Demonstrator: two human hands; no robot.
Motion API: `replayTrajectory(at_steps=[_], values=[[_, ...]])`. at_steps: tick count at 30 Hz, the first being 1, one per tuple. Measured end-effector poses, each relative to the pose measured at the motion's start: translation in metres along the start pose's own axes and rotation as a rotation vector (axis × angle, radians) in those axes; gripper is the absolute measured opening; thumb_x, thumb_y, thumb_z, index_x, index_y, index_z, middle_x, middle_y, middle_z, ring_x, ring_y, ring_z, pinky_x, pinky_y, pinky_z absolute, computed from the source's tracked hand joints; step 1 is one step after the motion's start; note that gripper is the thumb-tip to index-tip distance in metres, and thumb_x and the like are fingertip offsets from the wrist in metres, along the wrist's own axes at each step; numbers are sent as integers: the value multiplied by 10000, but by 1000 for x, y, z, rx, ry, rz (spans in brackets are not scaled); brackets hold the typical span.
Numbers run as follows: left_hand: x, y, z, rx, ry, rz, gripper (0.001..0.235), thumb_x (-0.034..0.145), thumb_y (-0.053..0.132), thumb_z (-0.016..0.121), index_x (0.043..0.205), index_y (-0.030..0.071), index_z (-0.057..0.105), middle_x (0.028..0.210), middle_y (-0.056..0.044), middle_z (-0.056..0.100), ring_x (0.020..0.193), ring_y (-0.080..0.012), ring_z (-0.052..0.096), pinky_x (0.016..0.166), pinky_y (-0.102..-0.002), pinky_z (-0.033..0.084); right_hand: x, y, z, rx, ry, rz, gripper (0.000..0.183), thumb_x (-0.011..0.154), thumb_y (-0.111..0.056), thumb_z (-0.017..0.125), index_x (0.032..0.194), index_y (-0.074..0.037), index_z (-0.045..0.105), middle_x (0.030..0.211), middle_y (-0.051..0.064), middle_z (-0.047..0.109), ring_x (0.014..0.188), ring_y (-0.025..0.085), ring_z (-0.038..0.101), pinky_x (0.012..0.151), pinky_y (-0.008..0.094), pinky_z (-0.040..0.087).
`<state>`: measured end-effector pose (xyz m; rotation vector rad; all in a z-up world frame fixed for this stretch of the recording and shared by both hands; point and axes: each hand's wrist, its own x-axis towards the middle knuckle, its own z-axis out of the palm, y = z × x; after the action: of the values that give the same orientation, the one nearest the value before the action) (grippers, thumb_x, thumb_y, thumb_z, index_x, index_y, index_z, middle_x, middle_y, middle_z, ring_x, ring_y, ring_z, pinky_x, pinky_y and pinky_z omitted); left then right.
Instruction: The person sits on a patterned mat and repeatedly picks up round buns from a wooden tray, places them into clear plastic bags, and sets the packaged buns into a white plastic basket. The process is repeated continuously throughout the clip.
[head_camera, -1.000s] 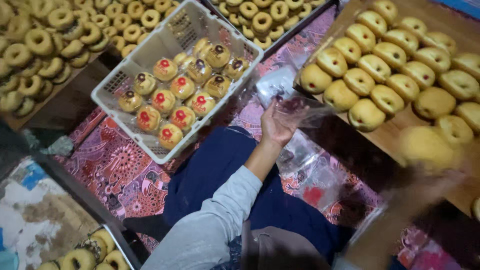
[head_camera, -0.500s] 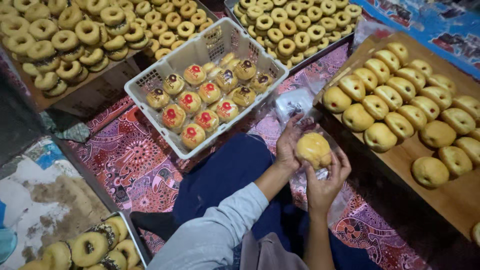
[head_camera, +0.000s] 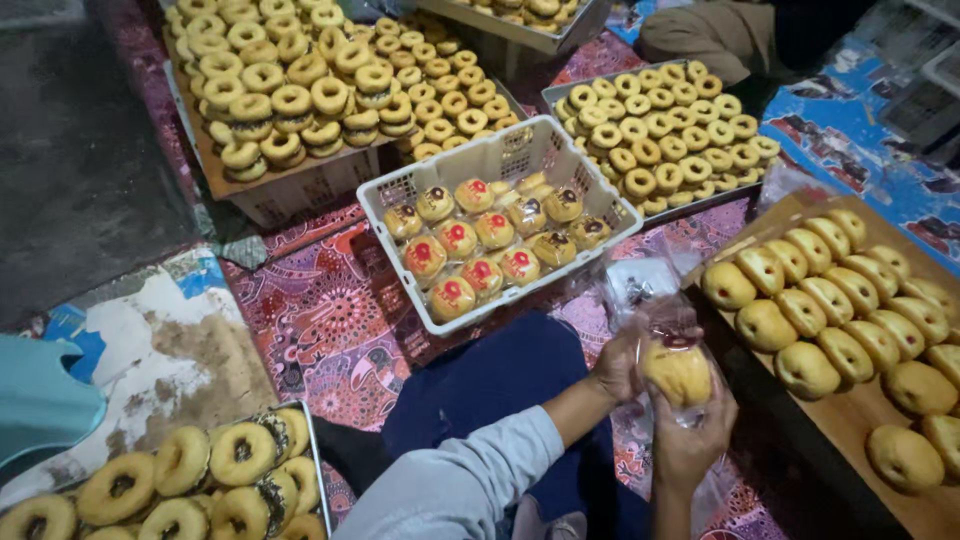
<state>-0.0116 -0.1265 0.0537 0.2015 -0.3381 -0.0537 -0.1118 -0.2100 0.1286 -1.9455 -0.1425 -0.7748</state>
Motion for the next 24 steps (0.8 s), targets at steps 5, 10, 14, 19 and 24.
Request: replayTrajectory(at_steps=[5, 10, 14, 19, 24], values=[[-22, -38, 5, -225, -8, -392, 552, 1092, 369, 726, 1433, 4, 490, 1357, -152, 618, 1233, -286, 616, 1158, -451, 484, 4, 27, -8, -396, 120, -267, 700, 789, -275, 882, 1371, 34, 645, 1544, 312, 418, 1373, 497, 489, 1190, 502, 396], [-58, -45, 34, 1039, 138, 106, 479, 1022, 320, 746, 1351, 55, 520, 1273, -94, 616, 1181, -247, 602, 1100, -424, 480, 20, 48, -31, -401, 33, -76, 644, 963, -452, 822, 1413, -19, 664, 1321, 137, 646, 1141, 341, 587, 1032, 454, 445], [-69, -22, 46, 1866, -173, 492, 364, 978, 283, 742, 1234, 89, 569, 1166, -75, 626, 1118, -250, 604, 1027, -416, 478, 14, 42, -28, -547, 132, -259, 493, 857, -274, 776, 1262, -4, 700, 1190, 194, 677, 1085, 403, 632, 1006, 505, 473], [-66, -8, 54, 2015, -460, 279, 221, 924, 236, 736, 1087, 131, 631, 1032, -50, 639, 1039, -253, 607, 935, -406, 476, 20, 72, -16, -262, 14, -176, 434, 930, -242, 723, 1290, -16, 639, 1227, 176, 659, 1118, 342, 650, 979, 436, 515], [-88, 48, 58, 1920, -632, 676, 548, 681, 383, 795, 1090, 31, 700, 1208, -173, 692, 1178, -381, 629, 1035, -582, 408, 0, 113, 3, 268, -325, 257, 502, 945, -176, 601, 1429, -55, 546, 1258, 112, 667, 1097, 210, 667, 935, 354, 545]])
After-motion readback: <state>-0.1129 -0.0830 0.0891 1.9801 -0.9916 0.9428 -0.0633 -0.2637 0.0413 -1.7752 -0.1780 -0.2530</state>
